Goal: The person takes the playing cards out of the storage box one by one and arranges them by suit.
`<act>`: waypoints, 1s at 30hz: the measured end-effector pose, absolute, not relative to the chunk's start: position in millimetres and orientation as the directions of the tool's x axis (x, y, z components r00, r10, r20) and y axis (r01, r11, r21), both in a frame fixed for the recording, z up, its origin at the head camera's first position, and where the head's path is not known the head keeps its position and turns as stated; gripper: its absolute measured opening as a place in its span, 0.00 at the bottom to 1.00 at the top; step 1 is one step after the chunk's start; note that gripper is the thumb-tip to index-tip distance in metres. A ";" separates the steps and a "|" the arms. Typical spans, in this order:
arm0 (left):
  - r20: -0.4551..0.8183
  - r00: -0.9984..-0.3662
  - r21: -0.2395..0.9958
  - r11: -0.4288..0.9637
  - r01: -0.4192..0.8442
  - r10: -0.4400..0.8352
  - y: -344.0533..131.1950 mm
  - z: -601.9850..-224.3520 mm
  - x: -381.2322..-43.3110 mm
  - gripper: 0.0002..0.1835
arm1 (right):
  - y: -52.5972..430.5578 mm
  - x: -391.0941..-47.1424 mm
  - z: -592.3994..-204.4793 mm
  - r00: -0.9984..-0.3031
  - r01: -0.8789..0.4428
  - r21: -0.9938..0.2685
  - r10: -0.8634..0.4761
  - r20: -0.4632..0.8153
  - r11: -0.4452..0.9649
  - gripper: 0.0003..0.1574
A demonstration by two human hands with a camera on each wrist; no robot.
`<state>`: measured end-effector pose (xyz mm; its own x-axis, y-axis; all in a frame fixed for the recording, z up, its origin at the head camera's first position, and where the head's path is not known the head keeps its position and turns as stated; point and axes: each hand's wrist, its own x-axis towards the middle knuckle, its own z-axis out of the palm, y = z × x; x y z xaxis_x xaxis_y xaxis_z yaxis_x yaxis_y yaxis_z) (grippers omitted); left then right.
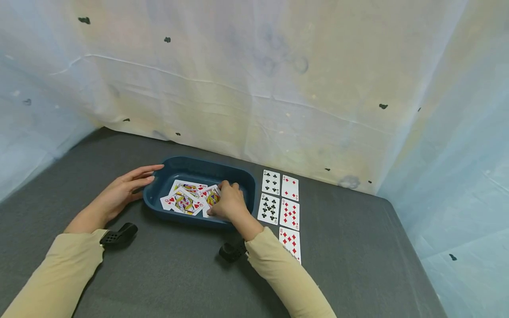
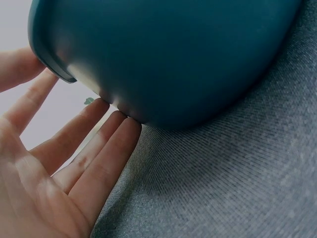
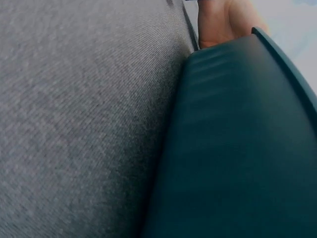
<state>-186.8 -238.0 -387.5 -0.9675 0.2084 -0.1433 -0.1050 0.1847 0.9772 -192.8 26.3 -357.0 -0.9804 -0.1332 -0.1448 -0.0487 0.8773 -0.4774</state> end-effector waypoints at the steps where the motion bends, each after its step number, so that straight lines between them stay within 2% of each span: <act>1: -0.142 -0.967 0.978 0.183 -0.104 0.209 -238.0 -387.4 -186.9 0.32 | 26.3 -192.9 -356.6 -0.980 -0.040 -0.486 -0.128 -0.150 0.873 0.45; 11: -0.136 -0.965 0.980 0.174 -0.098 0.223 -240.4 -388.5 -187.6 0.31 | 25.9 -193.5 -356.4 -0.984 -0.014 -0.415 -0.086 -0.155 0.910 0.44; 18: -0.137 -0.965 0.980 0.175 -0.098 0.223 -240.1 -388.1 -185.4 0.32 | 30.8 -191.8 -355.2 -0.993 -0.031 -0.603 -0.094 -0.074 0.797 0.31; 25: -0.135 -0.965 0.979 0.178 -0.096 0.223 -239.5 -388.8 -185.6 0.32 | 43.2 -189.1 -348.1 -0.986 -0.148 -0.756 -0.159 0.059 0.637 0.37; 30: -0.129 -0.967 0.980 0.179 -0.090 0.218 -241.5 -389.3 -185.8 0.31 | 56.3 -184.3 -343.5 -0.981 -0.177 -0.844 -0.157 0.111 0.507 0.26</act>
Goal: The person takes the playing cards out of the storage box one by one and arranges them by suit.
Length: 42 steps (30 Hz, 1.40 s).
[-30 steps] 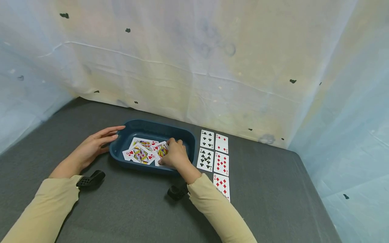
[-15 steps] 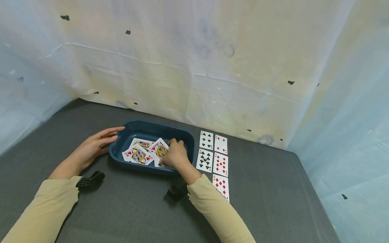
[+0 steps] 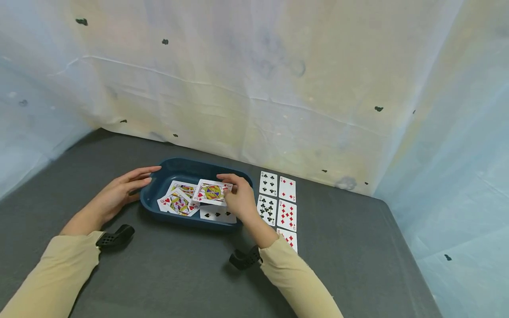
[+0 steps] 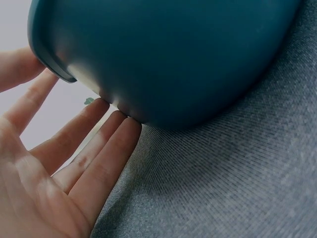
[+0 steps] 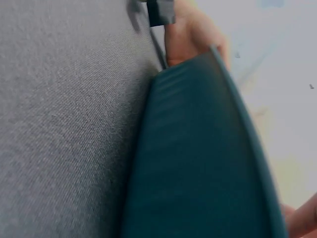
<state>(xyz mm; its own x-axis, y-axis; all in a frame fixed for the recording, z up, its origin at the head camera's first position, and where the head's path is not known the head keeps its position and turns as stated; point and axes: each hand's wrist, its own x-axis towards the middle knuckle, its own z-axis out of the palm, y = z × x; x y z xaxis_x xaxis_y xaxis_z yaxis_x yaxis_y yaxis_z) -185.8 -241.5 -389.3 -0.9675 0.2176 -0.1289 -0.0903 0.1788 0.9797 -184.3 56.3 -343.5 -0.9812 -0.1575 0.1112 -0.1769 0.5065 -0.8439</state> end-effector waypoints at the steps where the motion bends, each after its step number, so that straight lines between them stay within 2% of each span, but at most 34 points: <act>1: -0.126 -0.968 0.980 0.182 -0.087 0.218 -242.0 -389.2 -185.6 0.31 | 59.2 -183.8 -342.9 -0.983 -0.168 -0.858 -0.146 0.109 0.486 0.24; 6: -0.122 -0.968 0.979 0.186 -0.081 0.220 -244.3 -389.0 -184.6 0.30 | 71.2 -182.5 -338.6 -0.996 -0.066 -0.931 -0.075 0.042 0.360 0.16; 13: -0.129 -0.968 0.979 0.182 -0.090 0.216 -246.3 -390.3 -184.8 0.30 | 87.8 -181.3 -331.6 -0.999 0.032 -0.966 -0.010 -0.036 0.258 0.18; 19: -0.132 -0.967 0.978 0.186 -0.091 0.217 -247.1 -390.4 -185.3 0.30 | 109.2 -183.9 -334.9 -0.997 0.035 -0.986 0.067 -0.024 0.165 0.20; 25: -0.133 -0.968 0.977 0.191 -0.092 0.214 -246.7 -389.9 -185.8 0.31 | 131.3 -190.3 -345.3 -0.988 -0.027 -0.998 0.151 0.035 0.054 0.22; 42: -0.120 -0.966 0.979 0.190 -0.077 0.228 -242.5 -388.8 -185.8 0.31 | 193.7 -201.7 -367.9 -0.945 0.011 -0.997 0.327 0.014 0.076 0.23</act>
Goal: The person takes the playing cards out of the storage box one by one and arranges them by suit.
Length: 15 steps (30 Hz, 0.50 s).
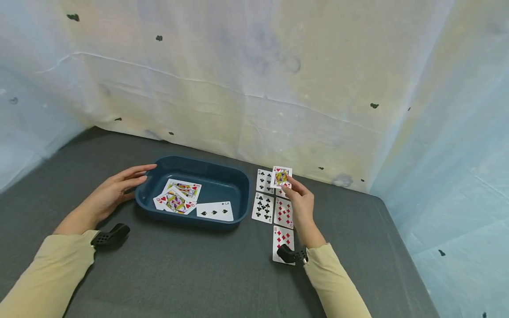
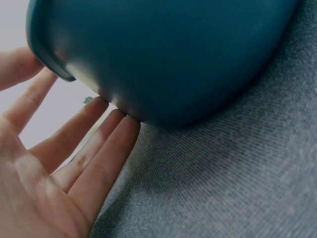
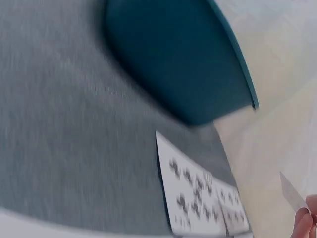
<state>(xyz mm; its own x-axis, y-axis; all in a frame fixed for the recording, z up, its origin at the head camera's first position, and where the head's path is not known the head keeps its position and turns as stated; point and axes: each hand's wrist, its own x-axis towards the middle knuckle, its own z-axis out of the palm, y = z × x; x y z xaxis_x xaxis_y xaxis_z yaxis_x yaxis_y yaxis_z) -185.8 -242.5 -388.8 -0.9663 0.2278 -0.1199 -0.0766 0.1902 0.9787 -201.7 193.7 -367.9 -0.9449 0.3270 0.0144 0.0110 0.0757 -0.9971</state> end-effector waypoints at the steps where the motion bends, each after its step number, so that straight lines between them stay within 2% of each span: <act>1: -0.119 -0.966 0.979 0.188 -0.076 0.228 -242.2 -388.9 -186.3 0.31 | 197.8 -202.8 -369.5 -0.939 0.019 -0.997 0.344 0.007 0.074 0.23; 9: -0.123 -0.967 0.978 0.193 -0.080 0.225 -242.9 -390.2 -187.3 0.31 | 224.7 -208.3 -380.1 -0.908 0.074 -0.993 0.417 -0.030 0.090 0.24; 15: -0.127 -0.965 0.978 0.189 -0.084 0.231 -243.2 -390.4 -187.5 0.30 | 241.3 -212.3 -387.0 -0.890 0.136 -0.977 0.453 -0.049 0.163 0.24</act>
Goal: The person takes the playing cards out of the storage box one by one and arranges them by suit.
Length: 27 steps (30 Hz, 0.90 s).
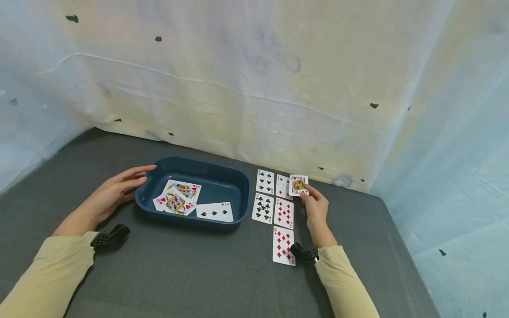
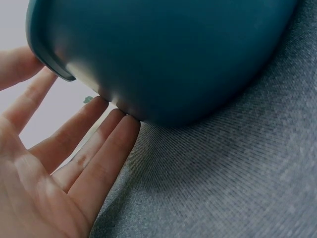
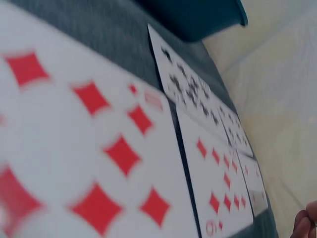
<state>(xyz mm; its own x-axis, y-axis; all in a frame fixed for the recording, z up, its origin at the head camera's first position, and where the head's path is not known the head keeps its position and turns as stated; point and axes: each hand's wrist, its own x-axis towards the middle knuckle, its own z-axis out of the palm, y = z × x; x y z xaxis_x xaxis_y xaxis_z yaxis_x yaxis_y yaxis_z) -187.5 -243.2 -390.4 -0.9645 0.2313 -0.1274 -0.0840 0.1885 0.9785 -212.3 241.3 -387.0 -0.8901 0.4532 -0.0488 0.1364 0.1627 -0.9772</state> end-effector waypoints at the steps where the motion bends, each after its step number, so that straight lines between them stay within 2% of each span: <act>1: -0.128 -0.965 0.979 0.187 -0.085 0.231 -243.1 -390.4 -187.5 0.30 | 243.6 -213.0 -387.9 -0.886 0.149 -0.974 0.461 -0.054 0.172 0.24; 13: -0.122 -0.968 0.978 0.193 -0.079 0.221 -242.2 -389.1 -185.7 0.30 | 262.6 -220.3 -397.7 -0.858 0.234 -0.940 0.507 -0.080 0.248 0.24; 18: -0.118 -0.967 0.978 0.194 -0.074 0.228 -242.6 -387.8 -185.2 0.30 | 268.7 -224.6 -397.3 -0.884 0.290 -0.849 0.463 -0.061 0.442 0.25; 22: -0.114 -0.967 0.979 0.193 -0.069 0.230 -242.7 -387.7 -184.7 0.29 | 276.2 -228.9 -392.5 -0.933 0.304 -0.703 0.349 -0.085 0.643 0.29; 27: -0.117 -0.966 0.978 0.194 -0.073 0.230 -242.5 -387.9 -184.3 0.29 | 285.2 -234.2 -383.9 -0.966 0.260 -0.550 0.213 -0.149 0.794 0.31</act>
<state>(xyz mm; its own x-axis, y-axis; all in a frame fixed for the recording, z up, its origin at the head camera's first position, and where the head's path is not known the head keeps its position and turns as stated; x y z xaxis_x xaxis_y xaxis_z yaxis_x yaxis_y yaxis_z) -184.3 -242.5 -387.9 -0.9660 0.2304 -0.1174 -0.0726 0.1941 0.9783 -234.2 285.2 -383.9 -0.9657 0.2130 -0.1487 0.2598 0.7939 -0.5497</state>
